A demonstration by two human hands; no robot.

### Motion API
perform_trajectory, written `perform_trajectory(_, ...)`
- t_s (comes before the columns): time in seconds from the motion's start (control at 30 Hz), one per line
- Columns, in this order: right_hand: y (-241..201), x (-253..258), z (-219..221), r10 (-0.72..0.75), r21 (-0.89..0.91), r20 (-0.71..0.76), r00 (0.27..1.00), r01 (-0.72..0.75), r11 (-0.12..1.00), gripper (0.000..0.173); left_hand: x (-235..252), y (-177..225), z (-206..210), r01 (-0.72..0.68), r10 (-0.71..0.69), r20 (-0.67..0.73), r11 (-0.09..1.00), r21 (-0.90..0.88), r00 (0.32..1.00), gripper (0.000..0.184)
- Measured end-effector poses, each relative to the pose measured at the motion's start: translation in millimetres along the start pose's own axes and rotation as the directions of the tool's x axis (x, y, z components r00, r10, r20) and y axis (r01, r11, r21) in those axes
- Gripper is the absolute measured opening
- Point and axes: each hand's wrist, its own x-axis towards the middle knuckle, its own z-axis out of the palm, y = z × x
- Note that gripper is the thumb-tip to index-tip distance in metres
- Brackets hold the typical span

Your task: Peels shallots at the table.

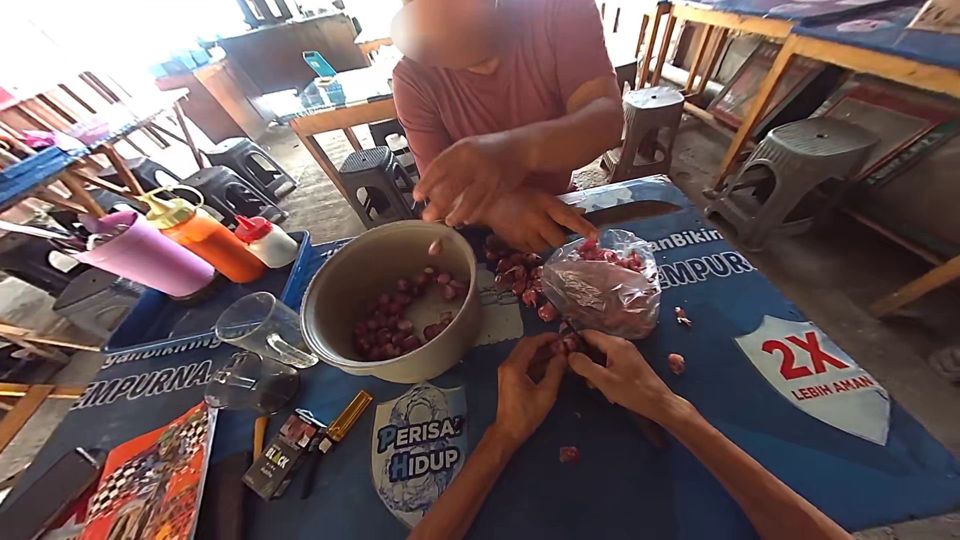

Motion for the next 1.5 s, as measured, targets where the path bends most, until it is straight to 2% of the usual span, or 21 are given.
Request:
perform_trajectory(0.17,-2,-1,-1,-0.001,-0.059,-0.030,1.000,-0.001,0.998,0.026,-2,0,-3,-0.038,0.036,0.054,0.999,0.037,0.998,0.031)
perform_trajectory(0.33,-2,-6,5,-0.196,-0.347,-0.078,0.977,0.158,0.924,0.029,-1,2,-2,-0.026,0.019,0.111,0.998,0.064,0.994,0.033)
perform_trajectory(0.47,-6,-7,5,-0.209,-0.436,-0.033,0.977,0.174,0.883,0.030,-2,1,0,-0.036,0.030,0.134,0.998,0.045,0.991,0.031)
perform_trajectory(0.6,-6,-7,5,-0.214,-0.470,-0.004,0.977,0.187,0.862,0.030,-2,-2,2,-0.045,0.037,0.138,0.997,0.058,0.990,0.030)
perform_trajectory(0.8,-10,-6,4,-0.196,-0.489,0.015,0.980,0.178,0.854,0.029,1,3,2,0.033,-0.030,0.135,0.999,-0.022,0.990,0.030)
perform_trajectory(0.97,-5,-7,7,-0.256,-0.460,-0.089,0.963,0.188,0.868,0.030,8,11,-5,0.202,-0.182,0.179,0.975,-0.095,0.967,0.029)
perform_trajectory(1.13,-4,-10,13,-0.261,-0.483,-0.073,0.963,0.195,0.854,0.031,11,13,-11,0.341,-0.318,0.271,0.939,-0.041,0.908,0.031)
perform_trajectory(1.27,-11,-13,14,-0.178,-0.511,-0.008,0.984,0.149,0.846,0.031,9,13,-10,0.302,-0.309,0.323,0.951,0.073,0.895,0.035)
perform_trajectory(1.5,-17,-14,9,-0.083,-0.475,0.055,0.995,0.099,0.874,0.033,5,10,-2,0.211,-0.256,0.284,0.961,0.180,0.924,0.038)
